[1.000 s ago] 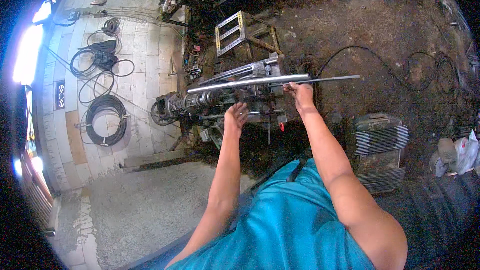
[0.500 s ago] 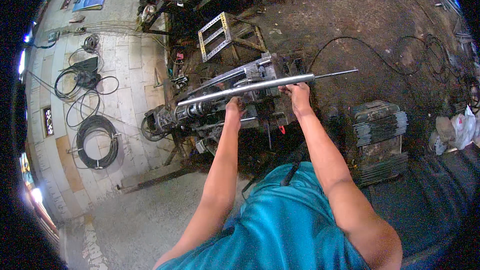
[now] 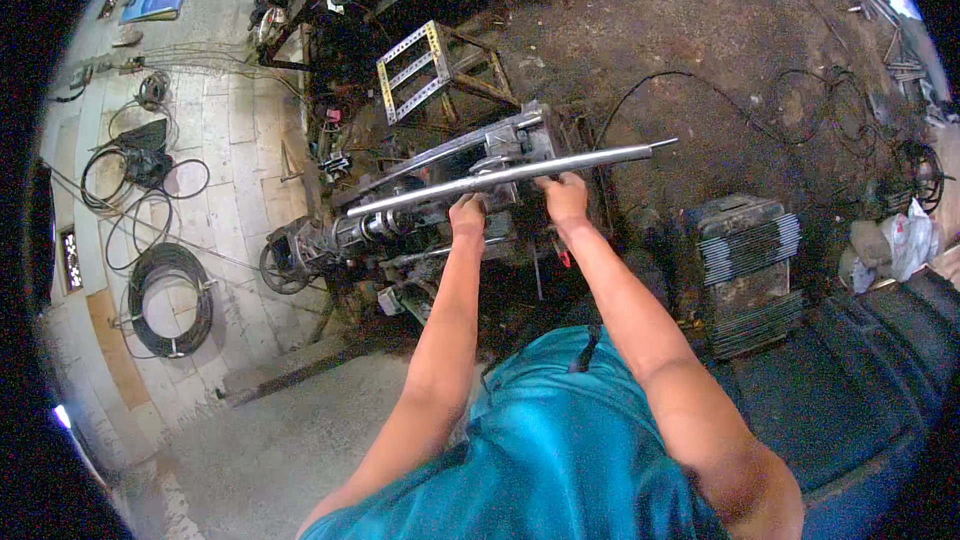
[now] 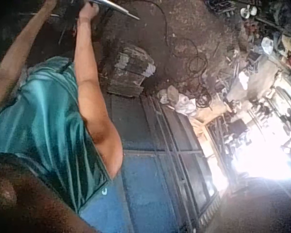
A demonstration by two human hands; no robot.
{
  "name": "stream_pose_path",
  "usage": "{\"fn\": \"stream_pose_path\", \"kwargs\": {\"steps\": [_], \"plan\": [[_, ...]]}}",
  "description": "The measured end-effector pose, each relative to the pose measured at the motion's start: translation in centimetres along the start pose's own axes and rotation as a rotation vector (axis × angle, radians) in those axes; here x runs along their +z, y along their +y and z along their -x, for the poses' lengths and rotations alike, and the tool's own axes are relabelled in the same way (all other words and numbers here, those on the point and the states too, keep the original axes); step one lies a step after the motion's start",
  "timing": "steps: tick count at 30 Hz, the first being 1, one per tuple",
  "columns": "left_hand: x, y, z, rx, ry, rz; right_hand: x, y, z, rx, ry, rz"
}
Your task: Bending a metal pipe using a manual or semi-automated bending machine.
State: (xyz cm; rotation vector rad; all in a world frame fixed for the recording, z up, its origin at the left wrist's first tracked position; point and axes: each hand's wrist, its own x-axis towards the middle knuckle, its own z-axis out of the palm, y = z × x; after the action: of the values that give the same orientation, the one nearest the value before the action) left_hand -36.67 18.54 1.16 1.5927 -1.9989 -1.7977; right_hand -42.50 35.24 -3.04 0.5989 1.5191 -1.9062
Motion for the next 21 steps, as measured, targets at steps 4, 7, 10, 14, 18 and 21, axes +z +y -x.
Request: {"fn": "stream_pose_path", "kwargs": {"steps": [4,7,10,14,18,21], "plan": [[0.7,-1.4,-1.0,0.028,-0.027,0.022,-0.4,2.8,-1.5,-0.262,0.138,0.12],[0.1,-1.7,-1.8,0.053,0.01,0.041,-0.8,2.0,-1.0,-0.318,0.132,0.323],[-0.7,-1.7,-2.4,0.026,0.139,-0.129,-1.9,-1.1,2.8,-0.168,0.032,0.293],[-2.9,-4.3,-5.3,0.021,0.225,-0.015,-6.1,-3.7,8.0,-0.149,0.042,0.236],[-4.4,-5.0,-5.8,0.004,0.109,0.169,-9.4,-5.7,13.4,-0.229,0.209,0.386],[-5.5,-5.0,-5.6,0.022,-0.022,0.341,-7.1,-9.8,17.2,-0.919,0.386,0.996]]}}
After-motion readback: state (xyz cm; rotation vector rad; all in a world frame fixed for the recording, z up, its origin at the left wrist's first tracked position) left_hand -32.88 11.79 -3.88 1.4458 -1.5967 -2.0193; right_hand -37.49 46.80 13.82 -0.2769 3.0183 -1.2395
